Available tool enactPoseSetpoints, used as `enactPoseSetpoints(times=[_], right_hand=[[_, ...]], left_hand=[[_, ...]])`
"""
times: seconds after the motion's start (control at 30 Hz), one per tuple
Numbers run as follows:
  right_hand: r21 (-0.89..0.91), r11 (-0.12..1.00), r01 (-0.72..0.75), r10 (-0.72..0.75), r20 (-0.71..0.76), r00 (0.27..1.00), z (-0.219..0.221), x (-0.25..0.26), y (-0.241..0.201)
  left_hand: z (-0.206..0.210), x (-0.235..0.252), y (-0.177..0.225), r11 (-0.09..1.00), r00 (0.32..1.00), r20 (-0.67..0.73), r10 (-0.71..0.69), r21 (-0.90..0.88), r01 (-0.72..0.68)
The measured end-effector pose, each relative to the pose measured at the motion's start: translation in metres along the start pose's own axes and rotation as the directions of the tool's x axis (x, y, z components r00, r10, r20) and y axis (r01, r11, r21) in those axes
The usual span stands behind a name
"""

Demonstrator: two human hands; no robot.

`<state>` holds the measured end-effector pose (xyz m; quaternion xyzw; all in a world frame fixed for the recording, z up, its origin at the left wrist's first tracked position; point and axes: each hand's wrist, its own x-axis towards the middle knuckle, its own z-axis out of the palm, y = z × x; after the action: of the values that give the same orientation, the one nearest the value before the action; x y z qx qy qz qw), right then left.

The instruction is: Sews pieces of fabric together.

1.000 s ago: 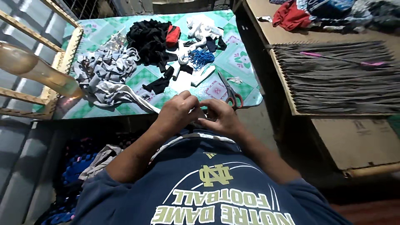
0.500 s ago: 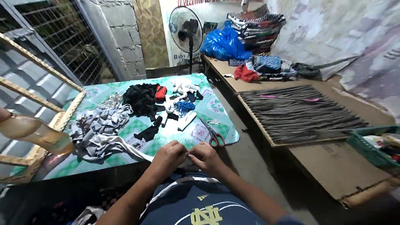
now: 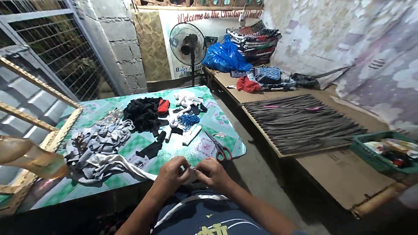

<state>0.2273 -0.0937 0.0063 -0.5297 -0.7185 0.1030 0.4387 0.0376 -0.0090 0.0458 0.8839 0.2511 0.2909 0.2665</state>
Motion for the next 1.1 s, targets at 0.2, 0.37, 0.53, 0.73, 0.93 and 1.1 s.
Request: enactPoseSetpoints(times=[0.2,0.37,0.53,0.73,0.93,1.1], right_hand=[[-0.005,1.0,0.003,-0.003,-0.007,1.0,0.001,0.0,-0.003],[-0.014,0.999,0.046,-0.046,-0.012,0.999,0.002,-0.001,-0.001],[-0.021,0.999,0.047,-0.047,-0.005,0.999,0.003,-0.001,-0.003],[-0.029,0.999,0.025,-0.026,-0.003,1.0,0.001,-0.002,-0.002],[-0.037,0.999,0.037,-0.038,-0.014,0.999,0.003,-0.001,-0.003],[-0.057,0.998,0.026,-0.027,-0.004,1.0,0.004,-0.001,-0.003]], left_hand=[[0.001,-0.003,-0.001,0.996,0.998,0.058,0.001,-0.086,0.004],[0.006,-0.006,-0.007,0.984,0.983,0.042,0.176,0.019,-0.177],[0.008,-0.004,-0.006,0.968,0.975,-0.016,0.224,0.125,-0.22],[0.008,-0.005,-0.007,0.959,0.967,-0.056,0.249,0.154,-0.238],[0.011,-0.006,-0.01,0.953,0.968,-0.049,0.247,0.195,-0.233],[0.01,-0.007,-0.009,0.955,0.973,-0.042,0.228,0.202,-0.215]])
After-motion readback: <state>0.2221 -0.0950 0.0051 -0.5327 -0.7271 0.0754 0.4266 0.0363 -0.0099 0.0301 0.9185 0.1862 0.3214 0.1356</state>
